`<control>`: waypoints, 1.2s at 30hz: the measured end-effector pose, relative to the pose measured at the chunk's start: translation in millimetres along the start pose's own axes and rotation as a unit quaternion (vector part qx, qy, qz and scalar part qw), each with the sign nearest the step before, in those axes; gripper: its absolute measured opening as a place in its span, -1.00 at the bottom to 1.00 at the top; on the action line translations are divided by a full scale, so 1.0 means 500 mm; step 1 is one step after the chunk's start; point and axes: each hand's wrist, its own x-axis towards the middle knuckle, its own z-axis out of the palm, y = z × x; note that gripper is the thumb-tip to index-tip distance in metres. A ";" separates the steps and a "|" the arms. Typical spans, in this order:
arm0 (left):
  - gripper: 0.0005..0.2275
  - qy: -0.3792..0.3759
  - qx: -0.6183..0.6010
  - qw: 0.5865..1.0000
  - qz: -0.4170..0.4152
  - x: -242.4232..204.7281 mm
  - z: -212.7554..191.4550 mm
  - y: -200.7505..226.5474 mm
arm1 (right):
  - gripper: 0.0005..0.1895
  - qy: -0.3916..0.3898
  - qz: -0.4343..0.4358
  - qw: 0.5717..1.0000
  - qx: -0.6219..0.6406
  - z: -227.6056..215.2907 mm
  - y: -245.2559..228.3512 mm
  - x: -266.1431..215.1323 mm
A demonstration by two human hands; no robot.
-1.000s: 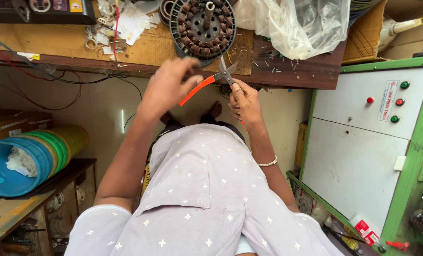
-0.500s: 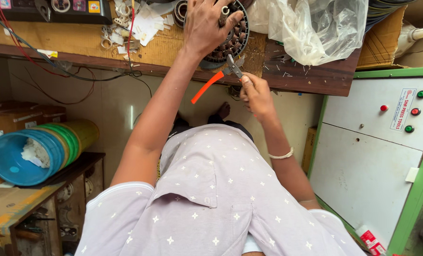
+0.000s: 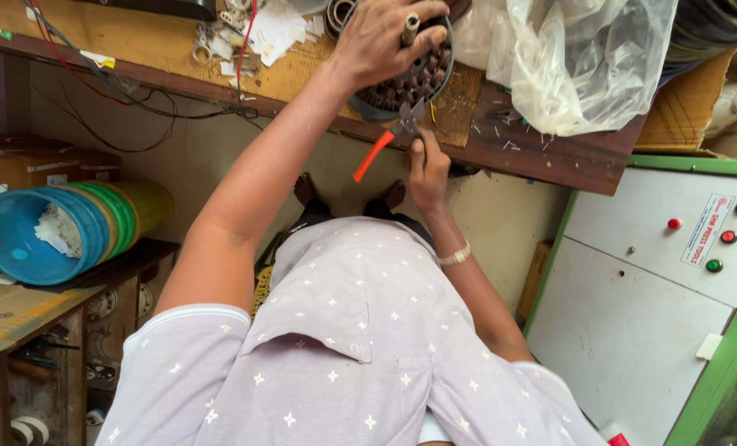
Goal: The person uses pliers to trim copper wires on a motor stator. They repeatedly rotate the stator and cut protruding wire ends, then switch to a different pair of pliers to continue trimming.
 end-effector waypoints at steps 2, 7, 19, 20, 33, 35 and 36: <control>-0.71 -0.011 -0.019 1.000 0.005 0.003 -0.007 0.006 | -0.67 -0.037 0.080 0.996 0.008 -0.044 -0.046 -0.011; -0.75 -0.062 -0.068 0.996 -0.013 0.012 -0.025 0.015 | -0.71 -0.056 0.121 0.991 -0.009 -0.082 -0.122 0.019; -0.83 0.088 0.041 0.962 -0.254 -0.162 -0.143 0.197 | -0.50 -0.133 0.290 0.882 0.347 -0.093 -0.091 0.003; -0.84 0.043 0.016 0.945 -0.325 -0.196 -0.152 0.220 | -0.46 -0.133 0.286 0.884 0.344 -0.087 -0.088 -0.005; -0.59 -0.398 0.051 0.805 -0.438 -0.203 -0.182 0.311 | -0.27 -0.295 0.341 0.681 0.576 -0.031 -0.073 0.012; -0.68 -0.287 -0.017 0.836 -0.467 -0.191 -0.242 0.309 | -0.38 -0.248 0.352 0.674 0.600 -0.003 -0.049 -0.015; -0.72 -0.232 -0.050 0.845 -0.479 -0.191 -0.271 0.312 | -0.43 -0.241 0.346 0.684 0.595 0.011 -0.033 -0.032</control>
